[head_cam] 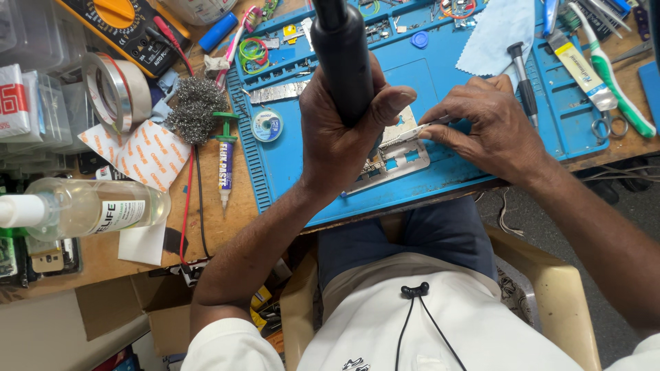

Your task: The person uses a hot air gun and tweezers to remove a small component from a circuit board. Then they spray a cleaning solution and brush the board with a toothbrush. Finally, they inspect the board and place it on the workbench.

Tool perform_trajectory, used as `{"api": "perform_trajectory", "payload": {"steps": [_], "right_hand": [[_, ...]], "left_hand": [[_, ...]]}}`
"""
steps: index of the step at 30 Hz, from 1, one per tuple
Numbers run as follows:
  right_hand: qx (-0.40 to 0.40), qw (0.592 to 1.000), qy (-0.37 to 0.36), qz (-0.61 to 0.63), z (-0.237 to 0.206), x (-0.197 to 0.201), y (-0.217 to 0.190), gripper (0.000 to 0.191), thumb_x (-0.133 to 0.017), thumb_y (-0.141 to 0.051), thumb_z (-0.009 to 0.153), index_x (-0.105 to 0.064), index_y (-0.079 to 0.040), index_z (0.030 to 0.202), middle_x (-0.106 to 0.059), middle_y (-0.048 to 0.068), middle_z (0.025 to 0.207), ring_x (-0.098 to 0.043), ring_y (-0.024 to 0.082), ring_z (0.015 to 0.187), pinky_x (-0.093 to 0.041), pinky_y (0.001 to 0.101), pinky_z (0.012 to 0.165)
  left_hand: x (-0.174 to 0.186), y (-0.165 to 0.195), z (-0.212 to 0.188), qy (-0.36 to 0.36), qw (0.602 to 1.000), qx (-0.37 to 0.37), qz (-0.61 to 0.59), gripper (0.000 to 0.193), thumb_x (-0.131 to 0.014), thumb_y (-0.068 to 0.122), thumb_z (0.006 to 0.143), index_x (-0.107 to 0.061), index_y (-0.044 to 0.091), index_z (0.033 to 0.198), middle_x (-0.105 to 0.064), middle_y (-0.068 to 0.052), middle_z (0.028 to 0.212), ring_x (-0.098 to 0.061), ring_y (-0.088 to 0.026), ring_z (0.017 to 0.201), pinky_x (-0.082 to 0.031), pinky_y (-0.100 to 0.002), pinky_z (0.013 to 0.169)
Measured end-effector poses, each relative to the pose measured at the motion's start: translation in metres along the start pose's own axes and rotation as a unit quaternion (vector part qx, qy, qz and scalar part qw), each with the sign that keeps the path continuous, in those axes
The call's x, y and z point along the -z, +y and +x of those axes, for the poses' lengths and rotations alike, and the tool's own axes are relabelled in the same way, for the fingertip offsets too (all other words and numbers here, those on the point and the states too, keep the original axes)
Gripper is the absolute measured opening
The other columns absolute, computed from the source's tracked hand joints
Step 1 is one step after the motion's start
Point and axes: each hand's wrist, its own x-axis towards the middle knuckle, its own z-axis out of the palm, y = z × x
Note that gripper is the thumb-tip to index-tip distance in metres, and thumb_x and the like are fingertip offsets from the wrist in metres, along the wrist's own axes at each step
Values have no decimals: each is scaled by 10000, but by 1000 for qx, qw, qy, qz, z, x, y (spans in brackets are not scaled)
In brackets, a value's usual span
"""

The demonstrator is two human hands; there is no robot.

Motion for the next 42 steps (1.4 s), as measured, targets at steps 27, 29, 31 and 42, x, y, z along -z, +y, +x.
{"api": "perform_trajectory", "payload": {"steps": [27,29,31,42], "right_hand": [[-11,999,30,19,-4,-3,-10,166,-835,-339,882,-796,-188,939,-714,-54,800,-584,127,814,-370,393,983],[-10,999,30,21,-4,-3,-10,162,-838,-333,883,-794,-187,936,-713,-55,801,-586,125,817,-371,390,990],[-10,999,32,22,-4,-3,-10,162,-839,-330,885,-792,-186,942,-713,-57,810,-588,123,826,-373,385,995],[-5,999,34,30,-5,-5,-7,154,-836,-327,886,-792,-188,935,-721,-56,809,-598,117,820,-379,393,1005]], "left_hand": [[-3,-2,-2,0,1000,-3,-17,291,-776,268,1031,-566,87,1120,-640,-18,864,-710,-66,758,-645,-207,655],[-4,-3,-2,-3,1000,-8,-20,284,-775,264,1036,-567,83,1101,-637,-17,859,-705,-67,753,-636,-207,649],[-4,-3,-2,-8,1000,-12,-21,274,-773,258,1041,-571,76,1068,-639,-16,842,-696,-67,740,-620,-206,640],[-7,-6,-3,-10,1000,-26,-11,267,-773,271,1030,-595,73,1018,-645,-12,802,-681,-62,711,-586,-205,612]]}}
